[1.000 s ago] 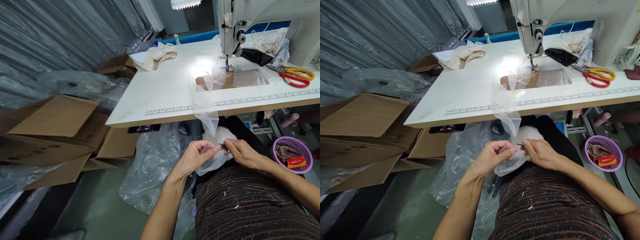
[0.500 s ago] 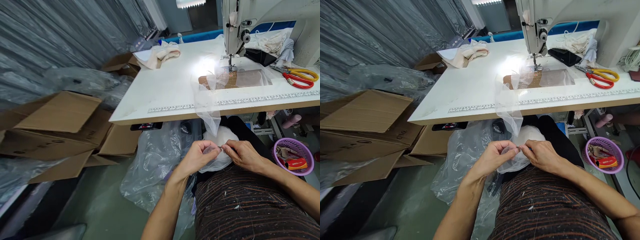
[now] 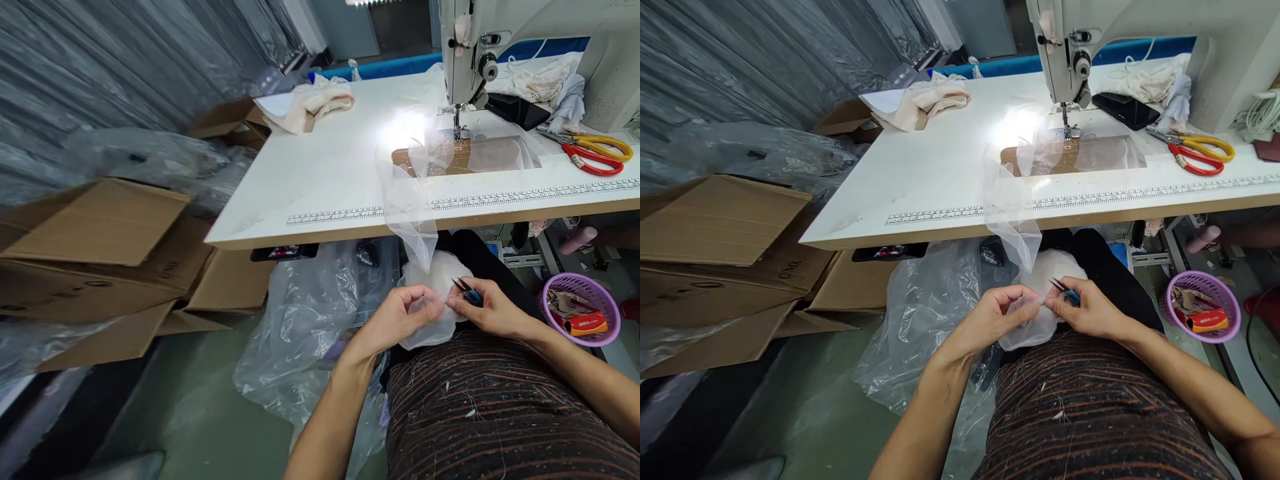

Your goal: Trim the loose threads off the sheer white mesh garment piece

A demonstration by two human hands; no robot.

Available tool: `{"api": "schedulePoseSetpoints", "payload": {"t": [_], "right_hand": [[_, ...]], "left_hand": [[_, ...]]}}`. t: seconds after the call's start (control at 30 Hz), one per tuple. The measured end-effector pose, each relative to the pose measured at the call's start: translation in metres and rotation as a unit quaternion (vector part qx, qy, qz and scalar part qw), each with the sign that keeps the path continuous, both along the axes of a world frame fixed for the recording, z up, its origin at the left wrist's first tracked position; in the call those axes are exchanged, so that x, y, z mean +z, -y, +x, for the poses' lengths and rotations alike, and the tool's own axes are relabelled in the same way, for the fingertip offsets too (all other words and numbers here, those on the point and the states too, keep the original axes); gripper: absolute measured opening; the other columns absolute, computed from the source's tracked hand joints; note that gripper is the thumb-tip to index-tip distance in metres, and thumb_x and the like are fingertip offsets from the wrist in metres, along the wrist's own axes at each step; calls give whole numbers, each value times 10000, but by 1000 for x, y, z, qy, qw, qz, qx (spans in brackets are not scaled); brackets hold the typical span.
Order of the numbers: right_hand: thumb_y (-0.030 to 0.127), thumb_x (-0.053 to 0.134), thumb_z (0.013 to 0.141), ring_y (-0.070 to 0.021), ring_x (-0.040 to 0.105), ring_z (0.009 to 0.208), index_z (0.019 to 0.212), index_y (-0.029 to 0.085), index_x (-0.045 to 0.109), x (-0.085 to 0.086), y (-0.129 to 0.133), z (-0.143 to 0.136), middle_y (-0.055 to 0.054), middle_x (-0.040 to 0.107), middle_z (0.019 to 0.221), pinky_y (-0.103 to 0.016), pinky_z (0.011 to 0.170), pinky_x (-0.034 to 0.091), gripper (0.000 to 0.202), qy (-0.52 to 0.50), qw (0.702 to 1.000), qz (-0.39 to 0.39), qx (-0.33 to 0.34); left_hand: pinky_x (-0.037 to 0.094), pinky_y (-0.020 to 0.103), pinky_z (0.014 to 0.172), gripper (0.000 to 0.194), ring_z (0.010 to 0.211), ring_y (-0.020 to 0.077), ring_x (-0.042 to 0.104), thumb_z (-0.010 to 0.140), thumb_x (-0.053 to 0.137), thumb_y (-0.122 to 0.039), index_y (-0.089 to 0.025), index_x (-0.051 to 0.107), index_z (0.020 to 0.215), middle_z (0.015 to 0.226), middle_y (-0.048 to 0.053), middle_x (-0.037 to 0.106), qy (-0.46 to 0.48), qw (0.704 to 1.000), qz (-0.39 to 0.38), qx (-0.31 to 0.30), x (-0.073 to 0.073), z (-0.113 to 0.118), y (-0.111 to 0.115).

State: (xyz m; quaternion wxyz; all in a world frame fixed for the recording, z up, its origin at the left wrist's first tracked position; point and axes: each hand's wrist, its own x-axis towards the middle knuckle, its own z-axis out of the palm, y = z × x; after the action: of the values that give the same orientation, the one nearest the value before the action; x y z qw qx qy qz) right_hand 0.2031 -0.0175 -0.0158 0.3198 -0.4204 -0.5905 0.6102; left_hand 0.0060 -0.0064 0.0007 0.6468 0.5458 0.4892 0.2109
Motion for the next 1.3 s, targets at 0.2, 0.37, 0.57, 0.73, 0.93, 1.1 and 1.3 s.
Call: {"api": "schedulePoseSetpoints", "payload": {"t": [0.2, 0.37, 0.57, 0.73, 0.93, 1.1, 1.3], "right_hand": [[684, 640, 761, -94, 398, 576, 724, 174, 542, -7, 16, 30, 41, 471, 617, -231, 543, 355, 521, -16, 997, -76, 1], [693, 715, 660, -101, 445, 599, 912, 145, 643, -5, 6, 31, 15, 566, 697, -231, 541, 377, 607, 0, 992, -113, 61], [639, 727, 658, -93, 414, 551, 699, 157, 614, -22, -20, 17, 34, 512, 601, -232, 517, 362, 497, 9, 996, -82, -27], [677, 598, 698, -137, 468, 590, 764, 170, 611, -64, -42, 9, -3, 551, 648, -269, 542, 404, 512, 70, 965, -16, -250], [556, 571, 748, -151, 506, 639, 793, 166, 618, -88, -40, 7, -20, 597, 714, -283, 602, 430, 396, 112, 962, -15, -250], [517, 562, 778, -151, 516, 611, 785, 173, 608, -88, -30, 7, -12, 588, 685, -281, 579, 448, 348, 143, 962, -12, -233], [482, 548, 818, -205, 599, 790, 900, 190, 619, -67, -40, 7, -81, 637, 880, -326, 673, 511, 311, 151, 917, 137, -343]], "left_hand": [[393, 197, 569, 315, 590, 80, 524, 691, 785, -390, -157, 609, 808, 672, -33, 620, 50, 992, -73, -92, -9, -15, 18], [426, 200, 583, 304, 603, 84, 577, 740, 750, -395, -170, 583, 856, 682, -27, 658, 69, 978, -120, -157, -14, 4, 17], [404, 183, 475, 519, 501, 94, 605, 638, 835, -336, -169, 525, 1019, 681, -36, 665, 82, 979, -109, -149, -19, -10, -22], [470, 200, 552, 444, 598, 105, 620, 617, 802, -325, -159, 572, 958, 745, -6, 677, 45, 991, 57, 109, -45, -22, -60], [526, 378, 875, 259, 1053, 255, 640, 749, 648, -223, -176, 657, 1004, 1108, 102, 677, -173, 918, 283, 220, -79, -8, -55], [394, 513, 1081, 481, 1303, 328, 502, 851, 620, -385, -194, 576, 1290, 1379, 151, 571, -254, 859, 442, 58, -88, 11, -28], [352, 589, 1096, 737, 1405, 388, 378, 817, 663, -456, -183, 414, 1455, 1540, 186, 398, -288, 836, 454, -110, -108, 19, -23]]}}
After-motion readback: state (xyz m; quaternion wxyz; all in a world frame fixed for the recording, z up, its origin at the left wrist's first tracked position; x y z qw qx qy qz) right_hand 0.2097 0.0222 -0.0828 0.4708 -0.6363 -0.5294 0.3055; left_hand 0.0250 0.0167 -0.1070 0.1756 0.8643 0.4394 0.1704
